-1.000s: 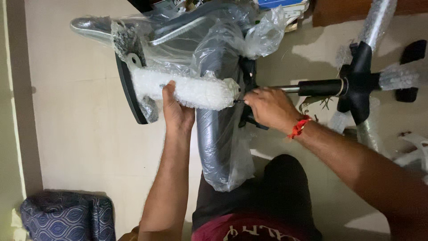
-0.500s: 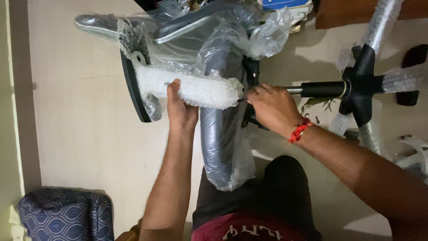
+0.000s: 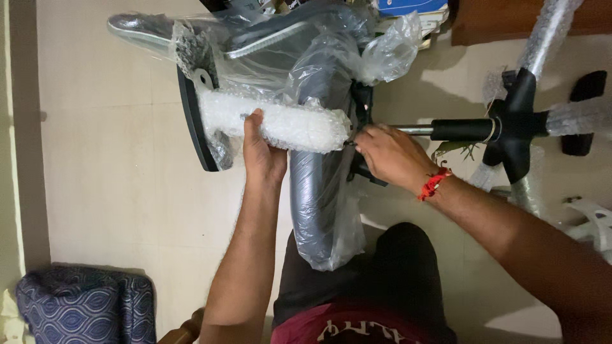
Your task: The person assembles an office chair by attaching the seat to the base. They insert bolts into the seat mounting holes and tighten them by hand while kneeling on the floor.
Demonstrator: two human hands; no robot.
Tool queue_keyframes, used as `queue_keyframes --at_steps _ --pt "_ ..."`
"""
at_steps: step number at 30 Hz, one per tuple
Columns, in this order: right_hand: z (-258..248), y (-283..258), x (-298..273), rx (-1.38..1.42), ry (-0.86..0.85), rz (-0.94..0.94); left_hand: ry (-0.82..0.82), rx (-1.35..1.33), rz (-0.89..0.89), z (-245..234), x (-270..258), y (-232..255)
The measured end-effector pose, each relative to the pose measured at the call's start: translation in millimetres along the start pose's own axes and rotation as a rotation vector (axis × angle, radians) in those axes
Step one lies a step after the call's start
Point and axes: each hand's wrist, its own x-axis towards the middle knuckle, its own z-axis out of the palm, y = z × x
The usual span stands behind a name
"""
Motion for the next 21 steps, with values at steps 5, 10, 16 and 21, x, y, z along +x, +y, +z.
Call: queue_keyframes --at_steps 5,10,16,21 --pt "1.7 4.8 2.0 -0.123 0.011 -0.002 0.019 0.001 0.004 5.5 -3.8 2.6" --pt "-1.3 3.9 3.5 -0.023 -0.113 0.145 -0.011 0.019 0.006 9.4 -10.7 4.9" --pt "-4.8 1.4 4.8 -0.084 -0.136 0.120 -0.012 0.232 0.026 -2.9 -31.9 15.7" --pt "2.4 6.9 -0.6 -0.093 -0.090 0.098 0.033 1.090 0.707 9.0 -91.1 27.6"
